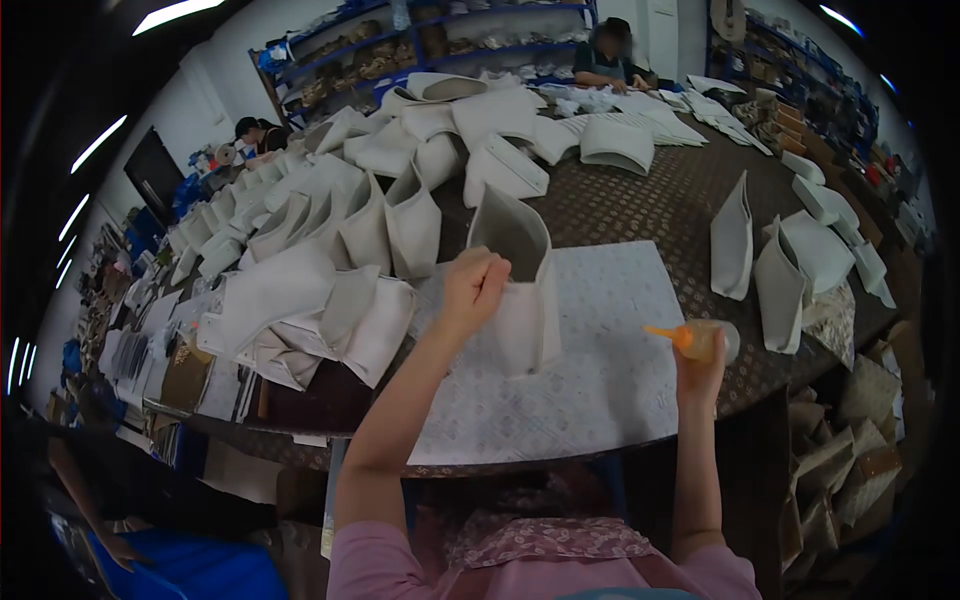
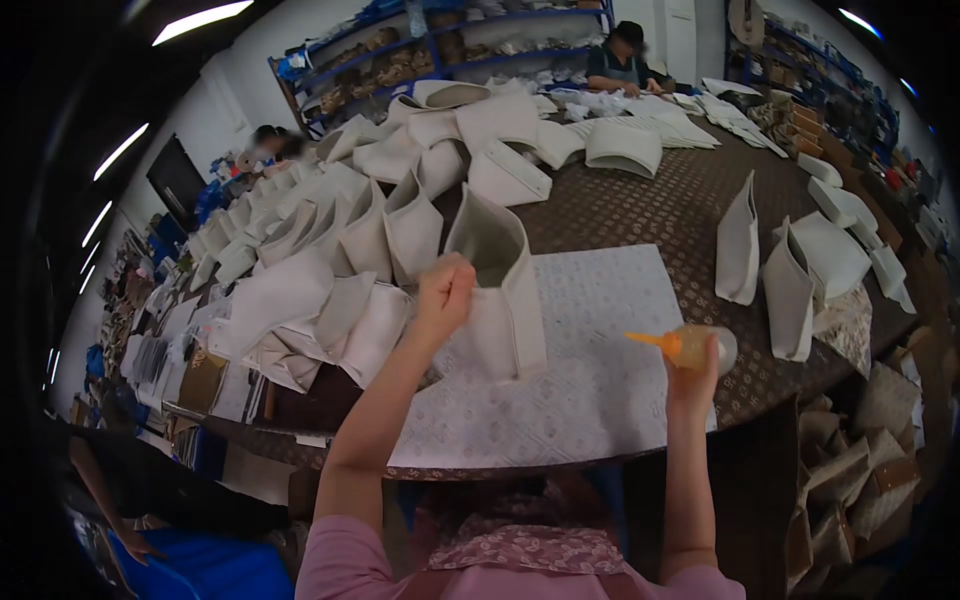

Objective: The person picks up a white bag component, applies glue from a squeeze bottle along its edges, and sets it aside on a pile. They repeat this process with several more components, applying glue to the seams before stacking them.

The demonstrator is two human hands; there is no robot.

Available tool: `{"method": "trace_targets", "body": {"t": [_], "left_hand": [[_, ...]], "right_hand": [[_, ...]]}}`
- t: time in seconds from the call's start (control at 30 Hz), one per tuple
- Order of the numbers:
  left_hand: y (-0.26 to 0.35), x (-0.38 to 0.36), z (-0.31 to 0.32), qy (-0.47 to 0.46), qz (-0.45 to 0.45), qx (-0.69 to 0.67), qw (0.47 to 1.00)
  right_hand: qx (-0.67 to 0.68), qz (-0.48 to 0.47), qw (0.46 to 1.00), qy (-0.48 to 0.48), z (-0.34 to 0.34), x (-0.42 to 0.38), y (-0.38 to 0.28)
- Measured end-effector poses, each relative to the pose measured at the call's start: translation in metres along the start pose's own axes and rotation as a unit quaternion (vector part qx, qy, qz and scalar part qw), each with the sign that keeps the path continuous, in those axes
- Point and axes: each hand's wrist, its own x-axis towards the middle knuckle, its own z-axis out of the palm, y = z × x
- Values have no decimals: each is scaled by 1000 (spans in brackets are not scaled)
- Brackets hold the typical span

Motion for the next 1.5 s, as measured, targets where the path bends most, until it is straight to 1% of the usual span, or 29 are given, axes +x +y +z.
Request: {"method": "trace_targets", "body": {"t": [0.07, 0.1, 0.13, 0.17, 0.2, 0.3, 0.33, 0.37, 0.47, 0.5, 0.6, 0.63, 0.73, 0.83, 0.87, 0.97, 1.0, 1.07, 1.1, 1.17, 1.27, 1.37, 1.4, 1.43, 1.47, 1.5], "left_hand": [[-13, -28, 9, -3, -149, -39, 988], [-23, -42, 11, -4, -225, -61, 972], [-30, -47, 9, 24, -233, -60, 970], [-38, -51, 6, 41, -210, 19, 977], [-35, -45, -1, 57, -184, 98, 976], [-49, -33, -25, -74, -312, 159, 934], [-41, -16, -32, -136, -477, 28, 868], [-37, -1, -36, -191, -618, -103, 756], [-46, 26, -41, -238, -585, -123, 766], [-69, 24, -43, -195, -572, -135, 785], [-96, 50, -56, -156, -616, -164, 755], [-111, 57, -62, -196, -598, -129, 766], [-170, 67, -70, -177, -590, -156, 772], [-248, 72, -78, -172, -552, -80, 812], [-257, 82, -79, -150, -568, -58, 807], [-299, 86, -84, -91, -562, -68, 819], [-285, 94, -82, -79, -575, -36, 813], [-308, 84, -86, -81, -552, -9, 830], [-300, 85, -86, -102, -549, 40, 829], [-302, 79, -93, -121, -569, 22, 813], [-268, 80, -89, -112, -520, 53, 845], [-297, 72, -88, -84, -522, -3, 849], [-302, 69, -86, -99, -540, -3, 836], [-307, 71, -87, -178, -511, 97, 835], [-312, 74, -90, -251, -472, 197, 821], [-330, 74, -96, -262, -431, 240, 830]], "right_hand": [[-19, -36, 998, 52, -41, 17, 15], [-42, -65, 994, 80, -49, 16, 22], [-66, -94, 987, 109, -56, 15, 29], [-91, -124, 978, 139, -63, 15, 34], [-89, -144, 979, 114, -69, 16, 38], [-106, -209, 965, 120, -84, 20, 48], [-116, -203, 964, 123, -83, 20, 50], [-125, -200, 964, 127, -81, 20, 50], [-147, -195, 960, 139, -77, 19, 46], [-155, -191, 959, 142, -77, 19, 47], [-125, -205, 960, 145, -87, 23, 52], [-123, -195, 963, 142, -89, 25, 52], [-124, -174, 966, 143, -93, 23, 51], [-117, -170, 966, 156, -90, 24, 50], [-111, -164, 968, 156, -94, 25, 50], [-110, -156, 972, 138, -91, 23, 51], [-120, -152, 973, 129, -91, 22, 50], [-128, -153, 971, 130, -95, 24, 51], [-133, -151, 971, 127, -96, 24, 51], [-147, -158, 967, 134, -92, 25, 48], [-142, -146, 971, 128, -93, 24, 49], [-125, -154, 971, 132, -92, 25, 51], [-125, -160, 969, 138, -92, 25, 50], [-119, -161, 969, 144, -94, 24, 49], [-113, -160, 969, 148, -95, 24, 51], [-105, -159, 970, 151, -94, 25, 51]]}}
